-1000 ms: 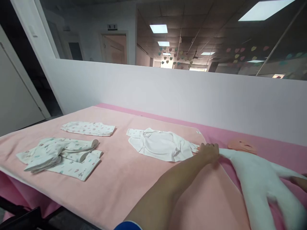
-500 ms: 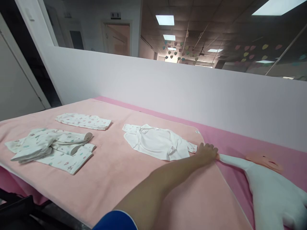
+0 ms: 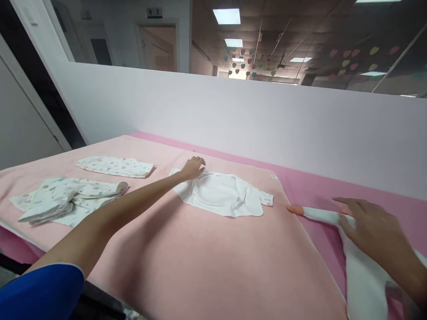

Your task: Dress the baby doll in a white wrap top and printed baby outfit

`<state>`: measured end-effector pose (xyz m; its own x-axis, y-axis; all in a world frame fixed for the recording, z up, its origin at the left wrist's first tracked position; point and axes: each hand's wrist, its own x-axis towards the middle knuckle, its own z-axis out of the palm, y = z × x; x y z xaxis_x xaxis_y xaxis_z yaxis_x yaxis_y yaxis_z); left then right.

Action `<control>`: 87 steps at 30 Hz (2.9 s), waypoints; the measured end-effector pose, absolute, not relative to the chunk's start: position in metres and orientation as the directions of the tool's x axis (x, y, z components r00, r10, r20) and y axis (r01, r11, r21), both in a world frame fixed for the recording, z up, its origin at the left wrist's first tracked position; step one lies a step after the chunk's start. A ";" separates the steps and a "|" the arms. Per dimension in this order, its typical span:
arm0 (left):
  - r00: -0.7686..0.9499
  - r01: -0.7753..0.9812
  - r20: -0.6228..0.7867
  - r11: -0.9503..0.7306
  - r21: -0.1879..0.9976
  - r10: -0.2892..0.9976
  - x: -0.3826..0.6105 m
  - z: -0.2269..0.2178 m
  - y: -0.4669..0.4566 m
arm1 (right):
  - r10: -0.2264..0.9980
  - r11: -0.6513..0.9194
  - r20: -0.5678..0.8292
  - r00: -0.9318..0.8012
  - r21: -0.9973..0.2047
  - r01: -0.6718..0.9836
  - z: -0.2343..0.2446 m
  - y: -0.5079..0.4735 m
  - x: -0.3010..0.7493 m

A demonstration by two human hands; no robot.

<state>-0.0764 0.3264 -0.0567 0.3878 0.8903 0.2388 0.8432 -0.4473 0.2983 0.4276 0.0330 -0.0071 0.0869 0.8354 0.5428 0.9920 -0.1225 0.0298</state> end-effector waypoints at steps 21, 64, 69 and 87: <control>0.404 0.815 0.226 -0.461 0.351 0.886 -0.113 -0.063 0.342 | 0.978 -0.180 0.093 0.184 -0.055 0.982 -0.029 0.223 0.224; 0.972 -0.176 -0.209 -0.914 -0.365 -0.104 -0.132 0.118 0.260 | 0.469 0.755 -0.236 -0.851 0.606 0.248 0.156 0.131 0.127; 0.971 -0.207 -0.194 -0.897 -0.391 -0.140 -0.143 0.141 0.214 | 0.461 0.736 -0.230 -0.857 0.638 0.224 0.181 0.099 0.111; 0.960 -0.161 -0.249 -0.980 -0.117 -0.128 -0.152 0.195 0.129 | 0.421 0.749 -0.191 -0.887 0.624 0.222 0.204 0.024 0.085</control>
<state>-0.1517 0.1286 0.1950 0.9599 -0.1282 -0.2493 -0.1613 -0.9799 -0.1172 0.0847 0.0235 0.2036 -0.8866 0.4213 -0.1908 0.2219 0.7494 0.6239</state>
